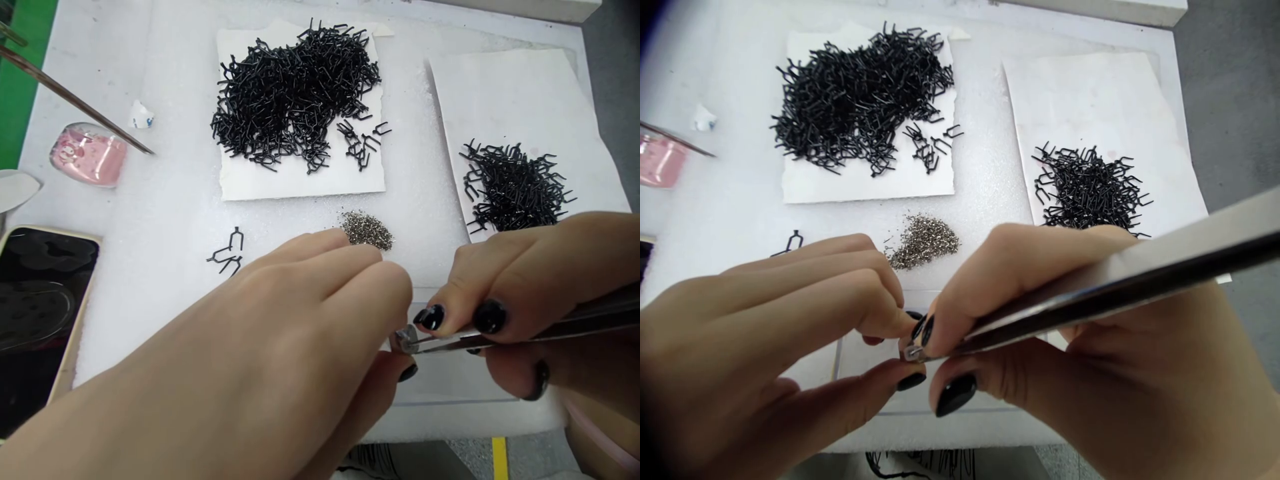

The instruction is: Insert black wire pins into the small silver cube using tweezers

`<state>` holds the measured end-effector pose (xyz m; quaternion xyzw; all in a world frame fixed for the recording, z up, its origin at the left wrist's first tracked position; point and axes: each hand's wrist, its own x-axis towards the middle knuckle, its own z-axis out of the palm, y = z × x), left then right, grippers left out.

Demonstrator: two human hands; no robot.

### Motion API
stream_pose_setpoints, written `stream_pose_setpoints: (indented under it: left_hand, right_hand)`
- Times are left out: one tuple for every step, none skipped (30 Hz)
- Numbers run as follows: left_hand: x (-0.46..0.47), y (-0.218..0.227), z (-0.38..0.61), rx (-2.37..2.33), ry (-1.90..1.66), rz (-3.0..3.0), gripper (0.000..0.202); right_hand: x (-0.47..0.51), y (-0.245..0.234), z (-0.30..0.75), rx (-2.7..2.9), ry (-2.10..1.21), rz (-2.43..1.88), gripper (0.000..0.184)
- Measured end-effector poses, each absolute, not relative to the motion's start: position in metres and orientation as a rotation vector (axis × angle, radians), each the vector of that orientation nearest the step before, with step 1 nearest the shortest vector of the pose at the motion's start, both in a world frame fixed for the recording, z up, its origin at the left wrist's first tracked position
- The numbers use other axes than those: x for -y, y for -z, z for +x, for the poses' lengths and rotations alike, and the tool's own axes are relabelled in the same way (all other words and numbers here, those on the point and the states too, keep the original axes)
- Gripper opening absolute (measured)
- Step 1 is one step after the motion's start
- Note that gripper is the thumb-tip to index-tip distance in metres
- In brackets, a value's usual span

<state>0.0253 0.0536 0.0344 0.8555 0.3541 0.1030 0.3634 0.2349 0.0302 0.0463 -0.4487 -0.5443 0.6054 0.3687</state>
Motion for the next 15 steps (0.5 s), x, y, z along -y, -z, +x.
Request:
stream_pose_setpoints:
  left_hand:
    - [-0.054,-0.034,0.026,-0.915,-0.271,2.203,0.014]
    - [-0.054,-0.033,0.026,-0.916,-0.281,2.207,0.014]
    - [-0.054,-0.032,0.026,-0.915,-0.291,2.211,0.014]
    - [-0.054,-0.032,0.026,-0.912,-0.302,2.216,0.014]
    - [-0.054,-0.031,0.026,-0.908,-0.311,2.221,0.014]
    - [-0.054,-0.03,0.025,-0.903,-0.316,2.226,0.013]
    - [-0.054,-0.03,0.025,-0.899,-0.318,2.231,0.012]
    - [-0.054,-0.03,0.025,-0.897,-0.315,2.235,0.011]
    - [-0.054,-0.03,0.024,-0.897,-0.31,2.235,0.01]
    - [-0.054,-0.03,0.024,-0.901,-0.303,2.233,0.011]
    - [-0.054,-0.03,0.024,-0.905,-0.297,2.228,0.011]
    - [-0.054,-0.03,0.024,-0.909,-0.292,2.224,0.012]
    - [-0.053,-0.031,0.025,-0.909,-0.29,2.223,0.012]
    - [-0.053,-0.031,0.025,-0.909,-0.292,2.226,0.011]
    - [-0.053,-0.031,0.025,-0.908,-0.296,2.234,0.01]
  right_hand:
    - [-0.032,-0.049,0.236,1.386,-1.601,-1.148,0.025]
    - [-0.034,-0.051,0.237,1.381,-1.63,-1.153,0.026]
    - [-0.037,-0.054,0.237,1.379,-1.645,-1.164,0.026]
    - [-0.038,-0.056,0.236,1.376,-1.645,-1.186,0.025]
    - [-0.04,-0.059,0.234,1.377,-1.631,-1.21,0.024]
    - [-0.041,-0.061,0.233,1.377,-1.614,-1.231,0.023]
    - [-0.042,-0.063,0.231,1.375,-1.598,-1.249,0.022]
    - [-0.043,-0.065,0.229,1.374,-1.582,-1.262,0.02]
    - [-0.043,-0.066,0.228,1.383,-1.566,-1.267,0.018]
    - [-0.042,-0.065,0.228,1.399,-1.555,-1.259,0.017]
    - [-0.041,-0.064,0.229,1.426,-1.534,-1.244,0.015]
    - [-0.04,-0.06,0.23,1.469,-1.501,-1.213,0.013]
    - [-0.039,-0.056,0.233,1.515,-1.464,-1.191,0.009]
    - [-0.037,-0.049,0.237,1.557,-1.415,-1.163,0.005]
    - [-0.036,-0.042,0.24,1.565,-1.355,-1.169,0.003]
